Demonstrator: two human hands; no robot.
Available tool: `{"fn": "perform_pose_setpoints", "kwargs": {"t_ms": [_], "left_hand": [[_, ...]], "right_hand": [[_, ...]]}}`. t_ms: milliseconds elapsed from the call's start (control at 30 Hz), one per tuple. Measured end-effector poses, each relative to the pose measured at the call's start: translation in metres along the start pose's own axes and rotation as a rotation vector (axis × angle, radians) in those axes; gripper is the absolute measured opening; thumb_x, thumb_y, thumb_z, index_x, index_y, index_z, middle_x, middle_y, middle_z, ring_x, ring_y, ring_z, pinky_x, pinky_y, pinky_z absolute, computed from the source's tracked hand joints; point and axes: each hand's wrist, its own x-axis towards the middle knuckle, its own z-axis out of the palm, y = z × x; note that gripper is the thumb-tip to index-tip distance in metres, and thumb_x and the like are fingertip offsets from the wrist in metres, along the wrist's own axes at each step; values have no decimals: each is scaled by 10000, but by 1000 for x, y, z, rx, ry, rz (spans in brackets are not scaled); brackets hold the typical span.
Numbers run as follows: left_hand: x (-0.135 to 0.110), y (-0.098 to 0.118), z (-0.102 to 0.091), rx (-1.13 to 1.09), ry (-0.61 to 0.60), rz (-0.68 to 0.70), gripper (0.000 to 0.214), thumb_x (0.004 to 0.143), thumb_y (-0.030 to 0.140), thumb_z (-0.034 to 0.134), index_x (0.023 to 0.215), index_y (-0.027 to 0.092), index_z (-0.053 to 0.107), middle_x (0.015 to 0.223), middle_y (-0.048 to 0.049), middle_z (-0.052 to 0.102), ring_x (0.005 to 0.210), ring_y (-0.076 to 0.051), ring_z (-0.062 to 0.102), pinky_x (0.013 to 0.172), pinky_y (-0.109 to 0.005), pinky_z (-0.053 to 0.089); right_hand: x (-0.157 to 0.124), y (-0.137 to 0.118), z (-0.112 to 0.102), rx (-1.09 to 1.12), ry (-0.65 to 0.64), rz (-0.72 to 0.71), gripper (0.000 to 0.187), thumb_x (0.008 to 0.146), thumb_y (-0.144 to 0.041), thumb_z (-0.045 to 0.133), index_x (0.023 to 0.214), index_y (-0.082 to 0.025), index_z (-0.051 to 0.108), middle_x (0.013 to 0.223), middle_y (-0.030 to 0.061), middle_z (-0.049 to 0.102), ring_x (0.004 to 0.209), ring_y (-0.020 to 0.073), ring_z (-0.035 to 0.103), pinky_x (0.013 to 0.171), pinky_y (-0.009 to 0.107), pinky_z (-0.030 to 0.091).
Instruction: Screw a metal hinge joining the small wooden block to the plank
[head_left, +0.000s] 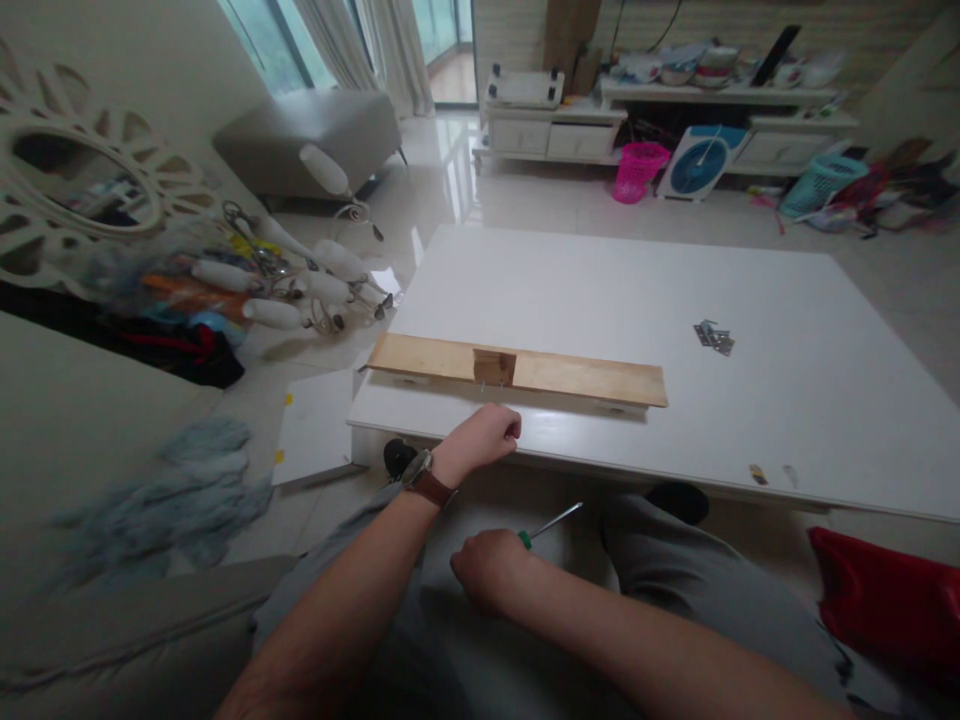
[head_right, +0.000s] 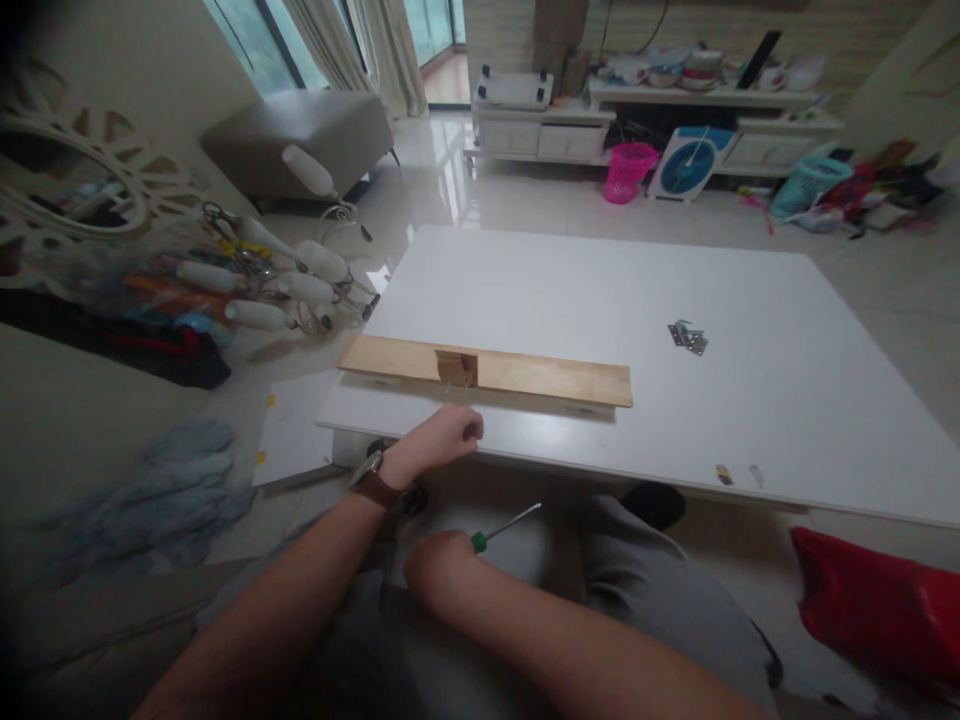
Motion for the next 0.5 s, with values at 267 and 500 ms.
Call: {"fn": "perform_pose_setpoints", "kwargs": {"t_ms": [267, 500], "left_hand": [[-2, 0, 0, -2, 16, 6, 172, 796, 59, 604, 819, 155, 744, 767, -57, 732, 695, -178, 616, 668, -282, 420], [0, -1, -1, 5, -6, 21, 182, 797, 51, 609, 818, 149, 760, 798, -69, 748, 728, -185, 637, 699, -284, 442]], "right_hand": [[-4, -1, -4, 0, 9, 5, 337, 967, -114, 612, 1277, -86, 741, 1271, 235, 757, 1195, 378, 741, 920, 491, 666], [0, 0, 0, 5, 19, -3, 330, 948, -127, 641, 1255, -82, 752, 1237, 249, 764, 1169, 387, 751, 881, 498, 676]]}}
